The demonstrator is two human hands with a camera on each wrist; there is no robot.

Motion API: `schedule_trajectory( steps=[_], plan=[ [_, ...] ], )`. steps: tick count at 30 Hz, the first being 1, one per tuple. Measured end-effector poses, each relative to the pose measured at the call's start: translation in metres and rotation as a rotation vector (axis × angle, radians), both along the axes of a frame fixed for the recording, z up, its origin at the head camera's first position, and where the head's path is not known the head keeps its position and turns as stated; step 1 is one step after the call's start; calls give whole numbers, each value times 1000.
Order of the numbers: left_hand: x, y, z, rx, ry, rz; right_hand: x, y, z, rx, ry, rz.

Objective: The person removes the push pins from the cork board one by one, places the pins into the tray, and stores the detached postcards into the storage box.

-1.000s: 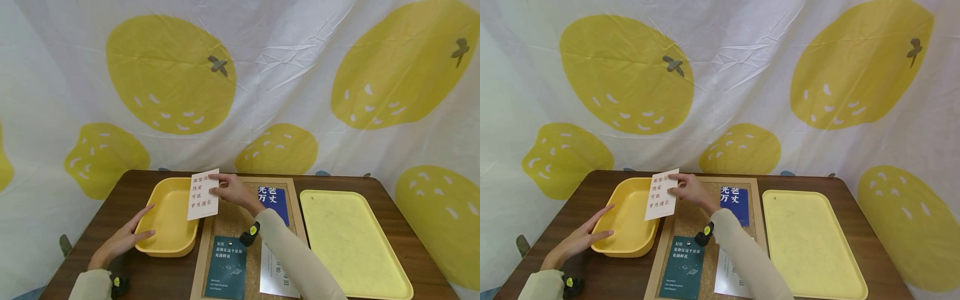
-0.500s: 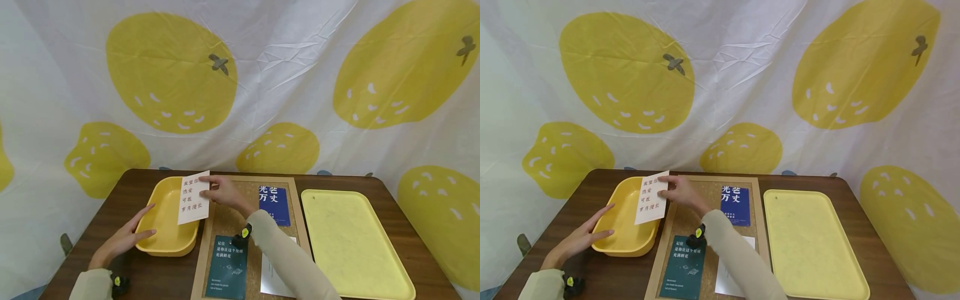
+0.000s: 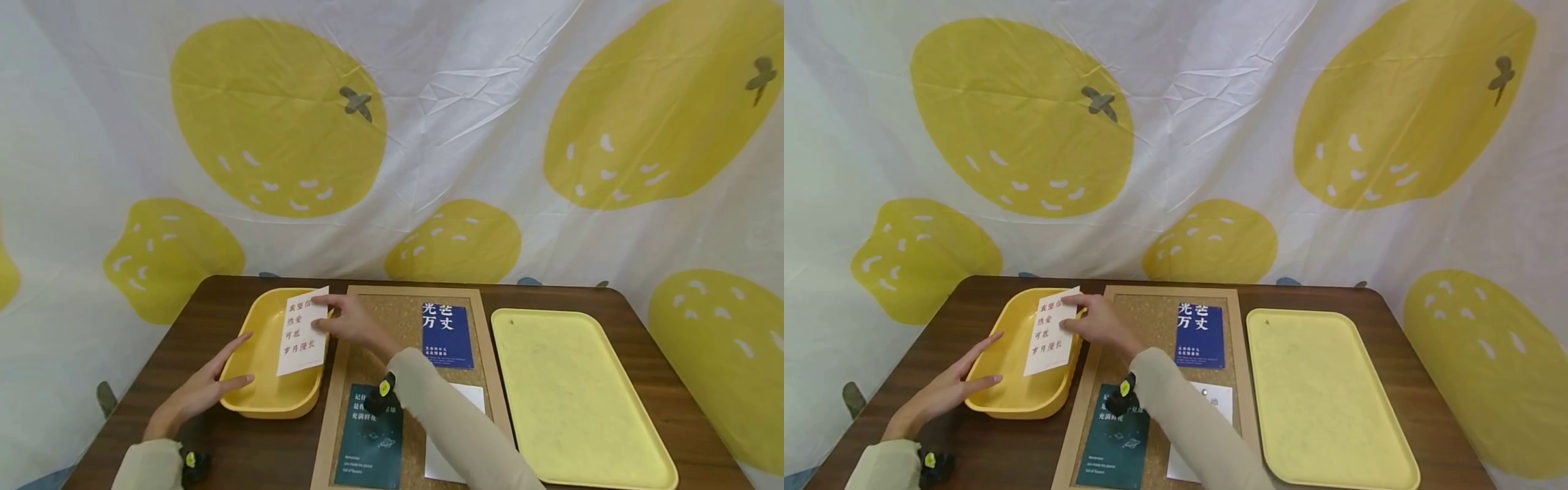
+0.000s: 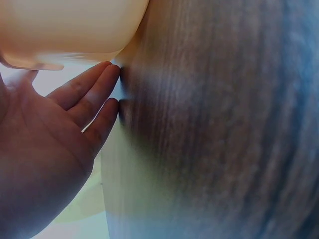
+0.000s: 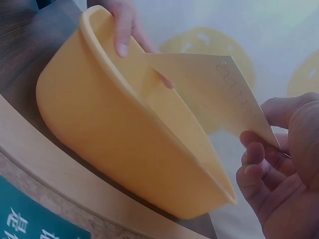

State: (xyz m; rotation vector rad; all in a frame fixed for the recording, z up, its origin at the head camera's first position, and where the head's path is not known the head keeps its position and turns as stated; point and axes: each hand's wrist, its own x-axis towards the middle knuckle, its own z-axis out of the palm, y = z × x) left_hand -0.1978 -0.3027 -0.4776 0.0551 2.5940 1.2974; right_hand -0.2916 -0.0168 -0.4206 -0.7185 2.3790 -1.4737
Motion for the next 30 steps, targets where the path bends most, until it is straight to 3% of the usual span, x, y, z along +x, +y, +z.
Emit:
schedule_trajectory(
  steps=[11,30],
  plan=[
    [-2,-1,0,-7,9,-1,6,-16,-5,18,-48,13],
    [0,1,0,9,-8,-3,14,-31,-13,81,-32,5]
  ],
)
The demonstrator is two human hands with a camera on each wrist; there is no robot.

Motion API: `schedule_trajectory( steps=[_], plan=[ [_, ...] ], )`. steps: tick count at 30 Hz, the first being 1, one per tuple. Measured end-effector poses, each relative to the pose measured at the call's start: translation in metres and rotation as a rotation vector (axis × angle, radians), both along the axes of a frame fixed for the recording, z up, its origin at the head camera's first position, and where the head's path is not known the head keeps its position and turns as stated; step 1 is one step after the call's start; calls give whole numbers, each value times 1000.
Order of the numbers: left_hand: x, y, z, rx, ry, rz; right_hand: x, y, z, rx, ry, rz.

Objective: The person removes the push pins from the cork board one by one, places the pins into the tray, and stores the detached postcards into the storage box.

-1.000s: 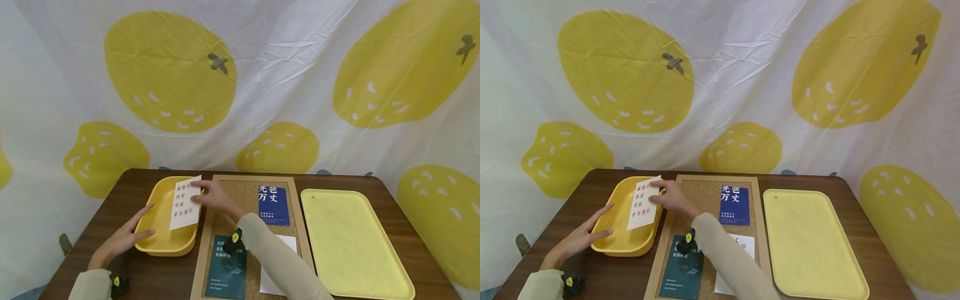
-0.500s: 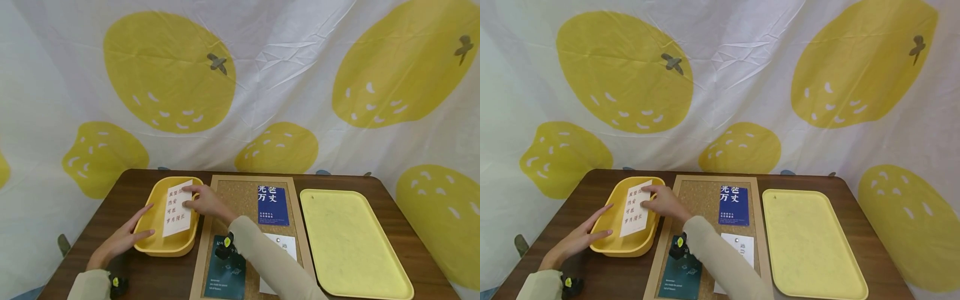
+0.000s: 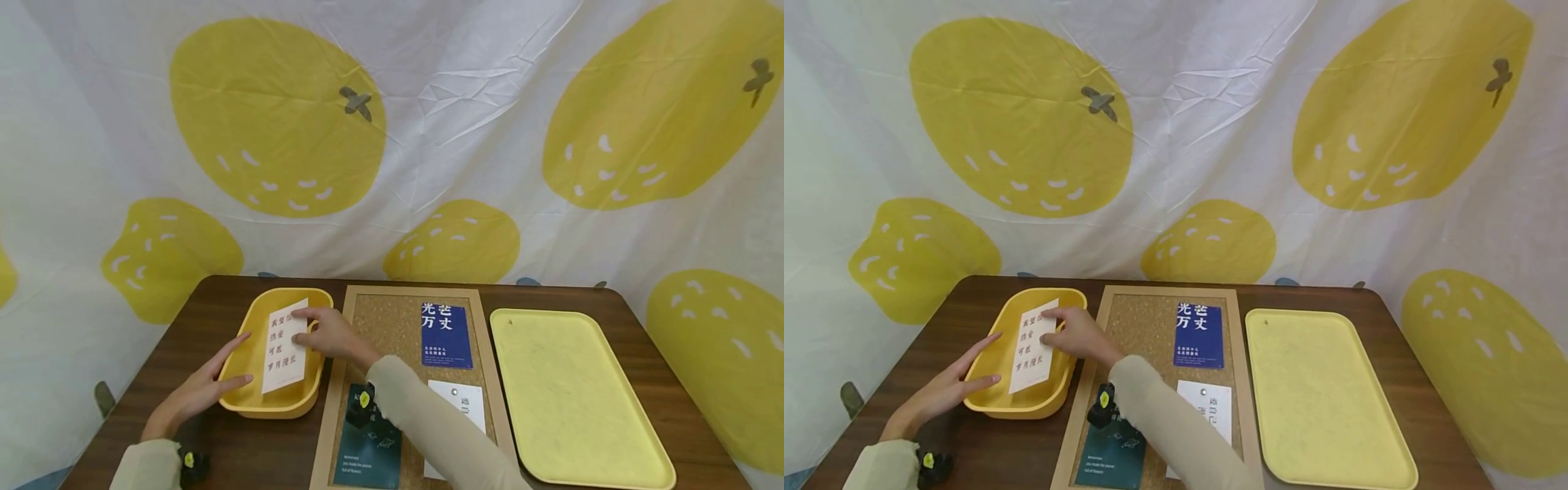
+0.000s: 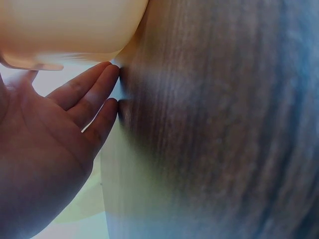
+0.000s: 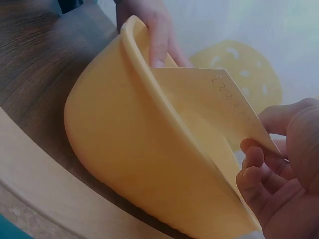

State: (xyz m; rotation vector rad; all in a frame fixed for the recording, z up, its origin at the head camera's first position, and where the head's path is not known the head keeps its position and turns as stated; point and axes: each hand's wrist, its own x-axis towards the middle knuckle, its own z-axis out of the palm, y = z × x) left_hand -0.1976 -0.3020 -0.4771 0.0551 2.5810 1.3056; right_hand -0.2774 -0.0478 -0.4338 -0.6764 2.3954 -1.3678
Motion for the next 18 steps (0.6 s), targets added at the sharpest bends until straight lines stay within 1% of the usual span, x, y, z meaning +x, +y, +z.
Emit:
schedule_trajectory(
  steps=[4,10,18],
  plan=[
    [0,0,1,3,-1,-2,1,-4,-2,15,36,14],
    [0,0,0,12,-4,-4,1,-7,-3,20,67,21],
    [0,1,2,18,-22,4,2,-10,-6,48,90,31]
  ],
)
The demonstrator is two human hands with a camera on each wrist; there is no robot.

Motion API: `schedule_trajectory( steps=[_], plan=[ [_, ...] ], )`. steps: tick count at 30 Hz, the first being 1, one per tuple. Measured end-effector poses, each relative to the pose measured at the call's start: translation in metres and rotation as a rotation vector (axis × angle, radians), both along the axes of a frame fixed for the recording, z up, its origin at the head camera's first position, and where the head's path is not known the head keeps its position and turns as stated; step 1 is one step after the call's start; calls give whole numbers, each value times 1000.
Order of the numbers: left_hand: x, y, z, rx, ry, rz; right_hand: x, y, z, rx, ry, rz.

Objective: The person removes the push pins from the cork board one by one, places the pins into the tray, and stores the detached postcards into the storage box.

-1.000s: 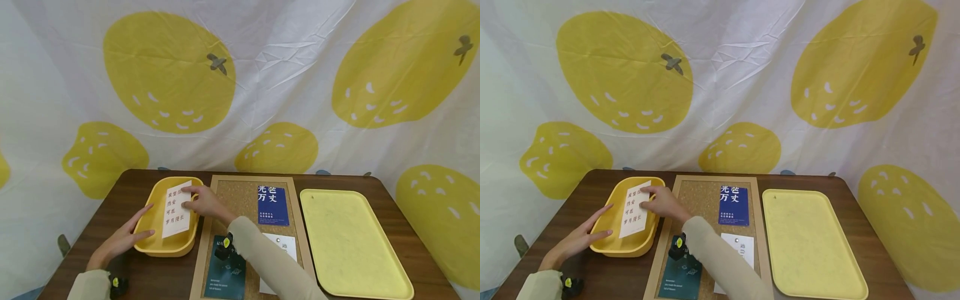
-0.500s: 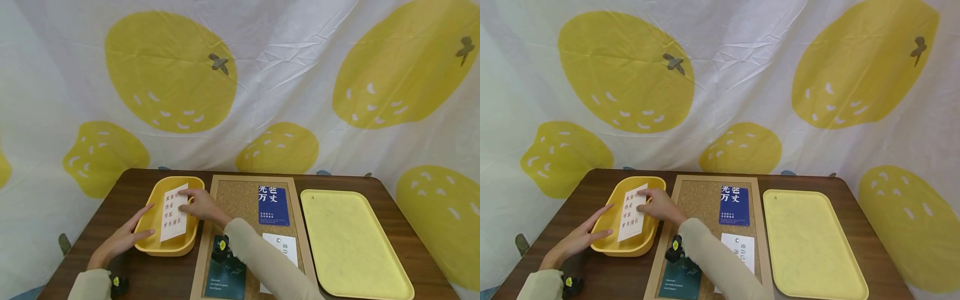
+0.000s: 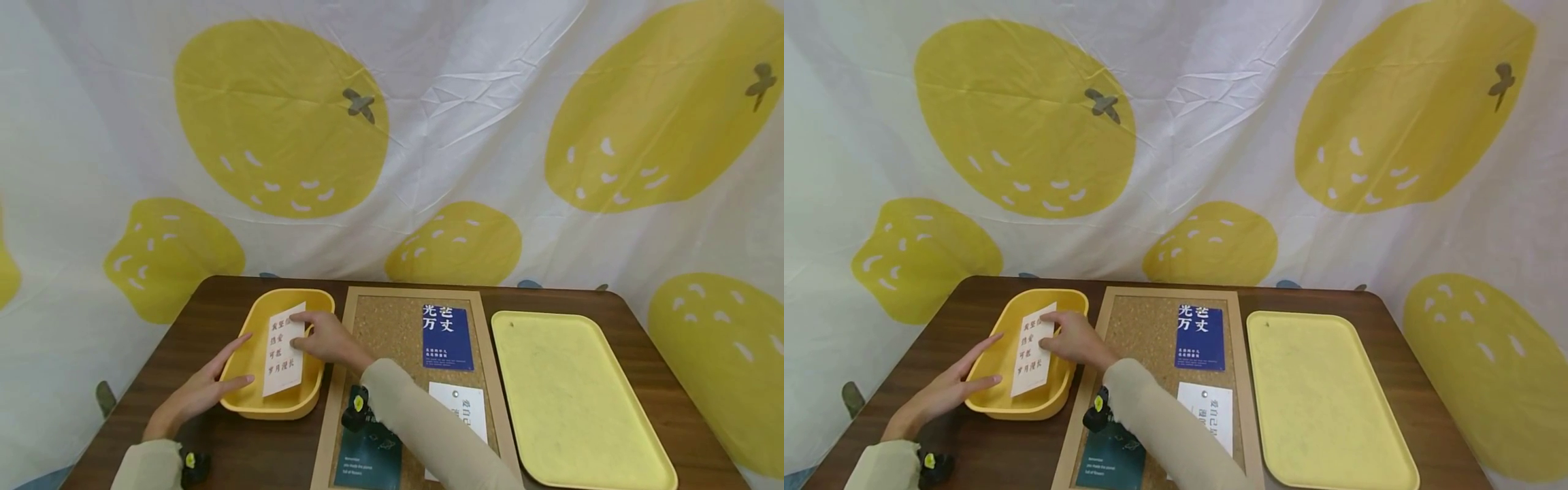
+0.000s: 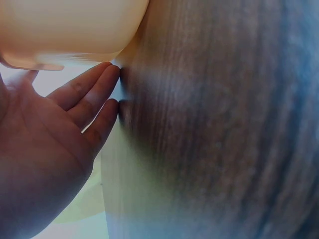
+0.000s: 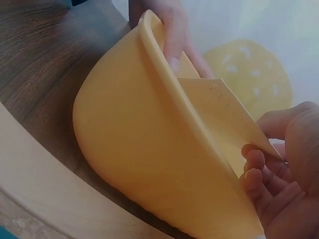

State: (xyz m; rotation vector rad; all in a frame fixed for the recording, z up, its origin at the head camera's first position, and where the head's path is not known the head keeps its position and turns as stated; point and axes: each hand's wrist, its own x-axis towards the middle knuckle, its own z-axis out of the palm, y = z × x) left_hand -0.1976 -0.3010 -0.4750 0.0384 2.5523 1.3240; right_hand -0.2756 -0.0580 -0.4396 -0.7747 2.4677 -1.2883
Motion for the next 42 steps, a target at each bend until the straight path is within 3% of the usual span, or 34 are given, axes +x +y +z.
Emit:
schedule_trajectory(
  steps=[34,42],
  plan=[
    [1,0,-2,18,28,-9,1,-17,-1,214,69,-83],
    [0,0,-1,5,24,-9,0,-20,-3,271,119,-97]
  ],
)
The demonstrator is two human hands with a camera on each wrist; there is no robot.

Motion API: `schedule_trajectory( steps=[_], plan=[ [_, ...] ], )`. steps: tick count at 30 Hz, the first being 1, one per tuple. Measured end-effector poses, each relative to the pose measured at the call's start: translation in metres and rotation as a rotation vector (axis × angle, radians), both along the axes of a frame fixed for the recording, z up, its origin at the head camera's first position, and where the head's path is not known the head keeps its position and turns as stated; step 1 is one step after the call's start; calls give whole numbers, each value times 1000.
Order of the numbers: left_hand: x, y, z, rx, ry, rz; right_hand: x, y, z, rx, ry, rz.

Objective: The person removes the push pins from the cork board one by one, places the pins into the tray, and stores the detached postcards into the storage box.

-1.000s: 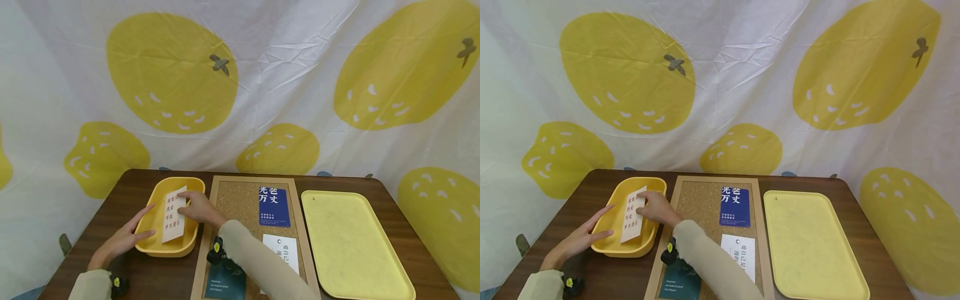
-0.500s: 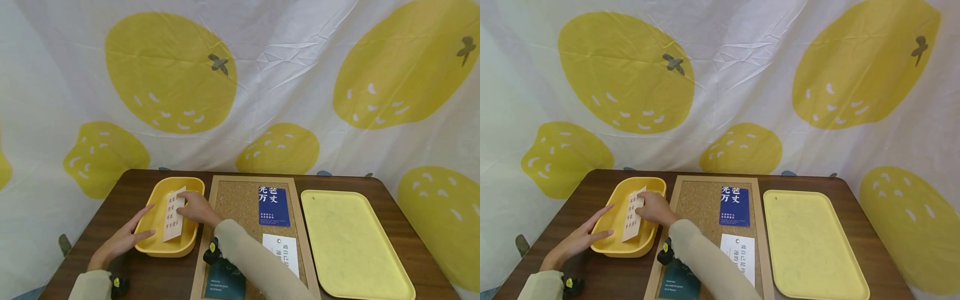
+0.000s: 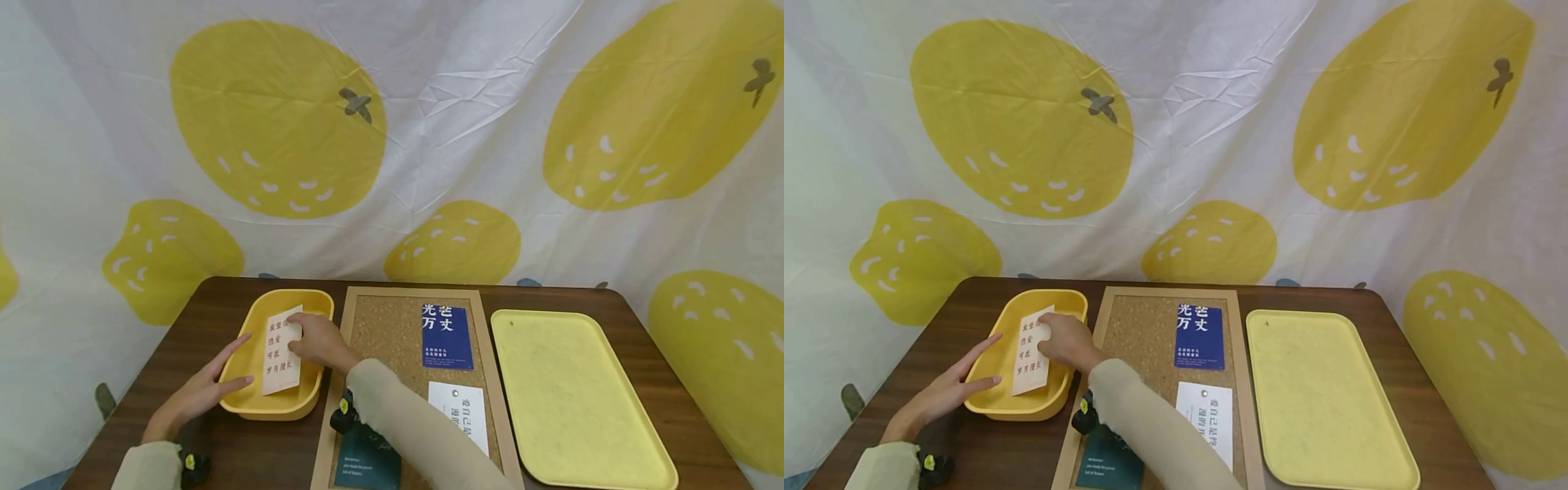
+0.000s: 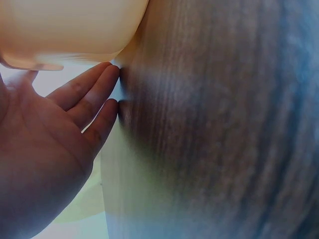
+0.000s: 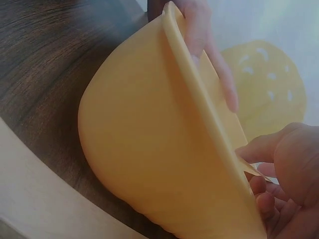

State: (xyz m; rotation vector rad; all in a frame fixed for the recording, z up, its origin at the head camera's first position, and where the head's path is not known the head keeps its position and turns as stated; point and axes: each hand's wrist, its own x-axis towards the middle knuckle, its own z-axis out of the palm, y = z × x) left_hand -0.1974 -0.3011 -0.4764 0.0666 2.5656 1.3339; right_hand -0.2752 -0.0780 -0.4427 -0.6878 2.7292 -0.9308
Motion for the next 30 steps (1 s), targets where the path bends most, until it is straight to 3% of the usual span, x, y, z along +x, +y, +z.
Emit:
schedule_trajectory(
  steps=[20,30],
  plan=[
    [0,0,-1,2,17,-10,2,0,3,32,13,-17],
    [-1,-1,-1,10,-8,0,1,0,2,12,2,-30]
  ],
)
